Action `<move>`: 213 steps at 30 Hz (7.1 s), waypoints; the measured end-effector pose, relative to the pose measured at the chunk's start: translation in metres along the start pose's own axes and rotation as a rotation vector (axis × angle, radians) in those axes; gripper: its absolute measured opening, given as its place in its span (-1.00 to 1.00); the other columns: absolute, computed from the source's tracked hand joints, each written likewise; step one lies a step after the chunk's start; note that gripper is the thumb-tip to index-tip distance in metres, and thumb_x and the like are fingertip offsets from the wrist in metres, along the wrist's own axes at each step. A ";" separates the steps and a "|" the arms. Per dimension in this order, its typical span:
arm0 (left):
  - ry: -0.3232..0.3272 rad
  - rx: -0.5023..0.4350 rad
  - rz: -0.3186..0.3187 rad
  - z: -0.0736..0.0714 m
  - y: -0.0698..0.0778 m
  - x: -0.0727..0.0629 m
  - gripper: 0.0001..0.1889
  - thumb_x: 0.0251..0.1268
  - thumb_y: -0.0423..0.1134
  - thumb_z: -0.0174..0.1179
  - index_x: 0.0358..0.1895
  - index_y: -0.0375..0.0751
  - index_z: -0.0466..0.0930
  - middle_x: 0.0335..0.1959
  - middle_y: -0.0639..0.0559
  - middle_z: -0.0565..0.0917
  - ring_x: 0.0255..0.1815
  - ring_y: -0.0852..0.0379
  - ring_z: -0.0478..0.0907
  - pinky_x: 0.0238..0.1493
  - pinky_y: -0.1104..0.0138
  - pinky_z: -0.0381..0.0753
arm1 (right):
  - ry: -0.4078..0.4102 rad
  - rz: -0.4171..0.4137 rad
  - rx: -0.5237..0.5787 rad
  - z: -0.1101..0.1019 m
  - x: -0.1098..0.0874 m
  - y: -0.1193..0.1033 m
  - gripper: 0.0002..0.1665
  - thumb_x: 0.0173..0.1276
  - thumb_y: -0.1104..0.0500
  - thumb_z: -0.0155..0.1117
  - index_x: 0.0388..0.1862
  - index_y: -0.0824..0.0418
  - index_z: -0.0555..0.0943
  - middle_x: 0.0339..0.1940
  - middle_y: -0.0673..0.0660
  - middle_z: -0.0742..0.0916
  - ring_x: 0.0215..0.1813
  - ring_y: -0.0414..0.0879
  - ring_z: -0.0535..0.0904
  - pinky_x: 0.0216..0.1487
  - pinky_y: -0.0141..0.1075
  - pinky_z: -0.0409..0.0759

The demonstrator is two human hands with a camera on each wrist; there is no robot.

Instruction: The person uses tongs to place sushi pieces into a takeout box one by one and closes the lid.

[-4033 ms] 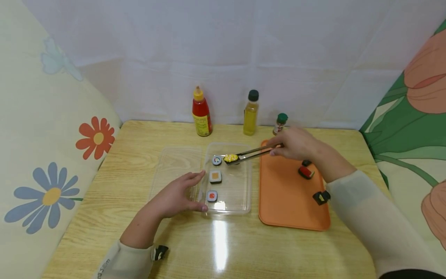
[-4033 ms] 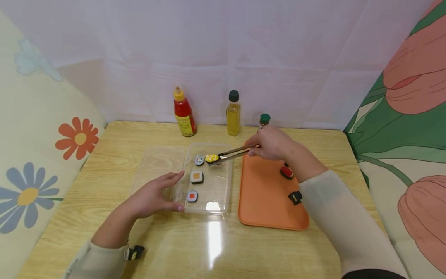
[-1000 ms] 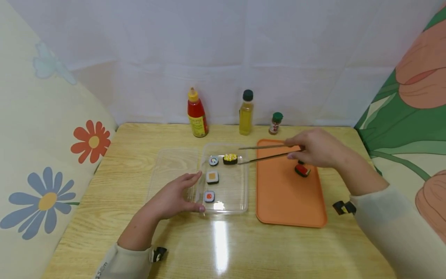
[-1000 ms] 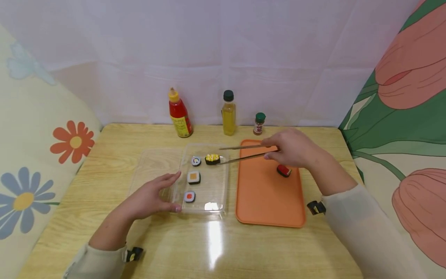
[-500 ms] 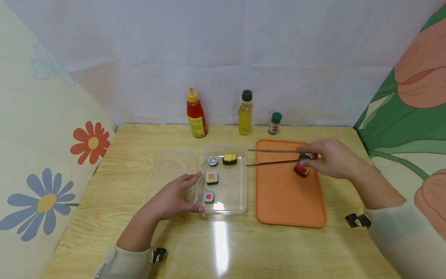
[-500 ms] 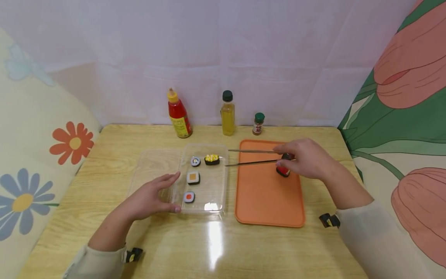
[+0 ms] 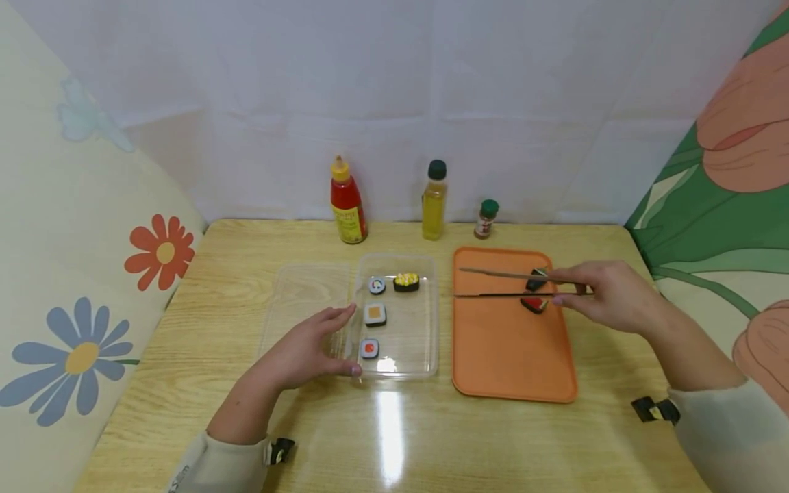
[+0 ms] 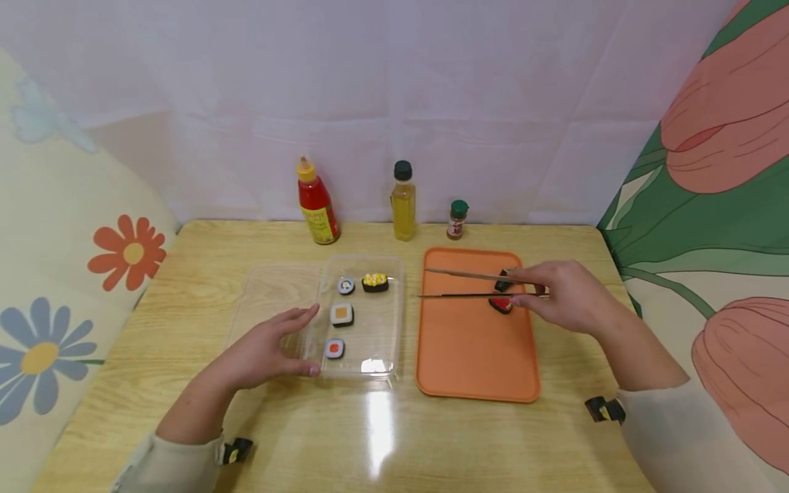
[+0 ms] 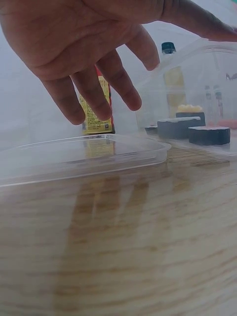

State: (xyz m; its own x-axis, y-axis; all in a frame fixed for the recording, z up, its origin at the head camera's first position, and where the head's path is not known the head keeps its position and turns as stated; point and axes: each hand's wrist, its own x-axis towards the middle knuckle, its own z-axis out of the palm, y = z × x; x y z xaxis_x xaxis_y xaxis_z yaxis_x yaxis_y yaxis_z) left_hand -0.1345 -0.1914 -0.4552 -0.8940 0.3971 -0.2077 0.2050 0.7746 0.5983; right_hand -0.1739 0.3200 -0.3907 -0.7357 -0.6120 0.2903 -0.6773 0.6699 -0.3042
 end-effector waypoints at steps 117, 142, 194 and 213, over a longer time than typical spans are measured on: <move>-0.009 -0.004 0.006 0.002 -0.004 0.002 0.18 -0.02 0.25 0.59 0.67 -0.01 0.15 0.60 -0.25 0.24 0.57 -0.37 0.19 0.45 -0.27 0.26 | 0.097 0.334 -0.044 0.022 -0.110 0.028 -0.62 0.23 0.23 0.59 0.03 0.30 0.79 -0.30 0.22 0.84 -0.60 -0.43 0.35 -0.57 -0.36 0.31; -0.004 -0.004 0.003 0.000 -0.002 0.000 0.17 -0.03 0.24 0.59 0.66 -0.01 0.17 0.59 -0.29 0.25 0.56 -0.39 0.19 0.45 -0.27 0.25 | 0.099 0.197 -0.008 0.022 -0.073 0.019 -0.59 0.15 0.27 0.63 0.02 0.18 0.81 -0.33 0.01 0.83 -0.64 -0.44 0.19 -0.60 -0.40 0.23; 0.001 -0.062 0.047 0.003 -0.005 -0.003 0.19 0.04 0.24 0.56 0.68 -0.05 0.09 0.55 -0.26 0.33 0.56 -0.30 0.25 0.50 -0.20 0.23 | 0.006 -0.044 0.101 0.010 0.032 -0.020 -0.67 0.26 0.25 0.57 0.03 0.20 0.82 -0.23 -0.04 0.84 -0.32 -0.27 0.74 -0.39 -0.32 0.66; -0.014 -0.113 0.014 0.005 -0.006 -0.003 0.18 0.04 0.17 0.59 0.69 0.02 0.07 0.55 -0.19 0.35 0.58 -0.25 0.22 0.52 -0.17 0.20 | -0.126 -0.020 0.165 0.027 0.061 -0.032 -0.64 0.37 0.15 0.51 0.13 0.16 0.79 -0.08 0.11 0.84 -0.33 -0.31 0.69 -0.39 -0.30 0.61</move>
State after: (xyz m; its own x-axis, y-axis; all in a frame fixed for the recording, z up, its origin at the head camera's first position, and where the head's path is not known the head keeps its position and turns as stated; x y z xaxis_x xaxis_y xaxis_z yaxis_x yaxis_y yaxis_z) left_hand -0.1311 -0.1950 -0.4624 -0.8854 0.4152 -0.2088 0.1708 0.7085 0.6847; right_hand -0.1977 0.2501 -0.3878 -0.7104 -0.6791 0.1847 -0.6762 0.5858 -0.4468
